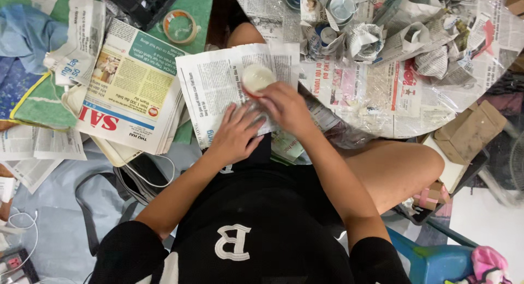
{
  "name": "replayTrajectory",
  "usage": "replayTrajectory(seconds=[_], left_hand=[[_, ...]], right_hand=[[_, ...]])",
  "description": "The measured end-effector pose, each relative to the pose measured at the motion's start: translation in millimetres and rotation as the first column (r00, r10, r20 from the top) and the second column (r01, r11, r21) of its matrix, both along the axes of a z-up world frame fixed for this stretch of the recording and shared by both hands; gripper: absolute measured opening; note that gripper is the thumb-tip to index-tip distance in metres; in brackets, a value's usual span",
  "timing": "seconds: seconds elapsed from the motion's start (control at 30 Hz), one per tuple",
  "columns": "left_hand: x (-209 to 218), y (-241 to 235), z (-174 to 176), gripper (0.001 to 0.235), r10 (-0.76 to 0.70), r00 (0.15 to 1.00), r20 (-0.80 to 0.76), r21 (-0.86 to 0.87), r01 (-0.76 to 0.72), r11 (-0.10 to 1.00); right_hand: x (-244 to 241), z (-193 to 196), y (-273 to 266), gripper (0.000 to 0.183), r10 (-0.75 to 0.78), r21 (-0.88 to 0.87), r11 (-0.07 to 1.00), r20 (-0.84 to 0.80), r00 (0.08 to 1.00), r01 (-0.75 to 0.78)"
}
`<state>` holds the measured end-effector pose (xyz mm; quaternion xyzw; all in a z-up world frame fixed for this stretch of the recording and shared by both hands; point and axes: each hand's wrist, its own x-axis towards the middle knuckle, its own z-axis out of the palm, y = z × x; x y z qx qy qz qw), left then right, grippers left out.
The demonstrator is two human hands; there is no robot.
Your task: The person sits cross-legged and wraps individual ceramic cups with newspaper sheets. They fold the paper around each cup, tuck the edges, and place the wrapped items into a black plastic crate. The process is repeated for multiple cups.
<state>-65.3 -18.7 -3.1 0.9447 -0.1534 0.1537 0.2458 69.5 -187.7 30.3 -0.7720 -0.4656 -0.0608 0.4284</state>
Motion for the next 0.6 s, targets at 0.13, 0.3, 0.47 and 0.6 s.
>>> replayTrajectory(seconds=[0.13, 0.3, 0.47, 0.6], left_hand=[[-2, 17, -22, 0.023, -0.011, 1.000, 0.011, -0.240, 0.013, 0.971], [-6, 72, -27, 0.062, 0.489, 0.799, 0.350, -0.354, -0.371, 0.859], [22, 103, -13, 0.079, 0.292, 0.900, -0.323, -0.900, -0.388, 0.198], [20, 100, 13, 0.027, 0.369, 0.892, -0.261, -0.689, -0.440, 0.576]], right_hand=[[-12, -8, 7, 0.021, 0.027, -0.125, 0.992, 0.095, 0.995, -0.015], [-9, -13, 5, 0.019, 0.016, -0.187, 0.982, 0.106, 0.994, 0.005], [-15, -6, 6, 0.018, 0.051, -0.181, 0.983, 0.066, 0.997, -0.038], [-16, 0, 7, 0.016, 0.087, -0.189, 0.979, 0.017, 0.996, -0.083]])
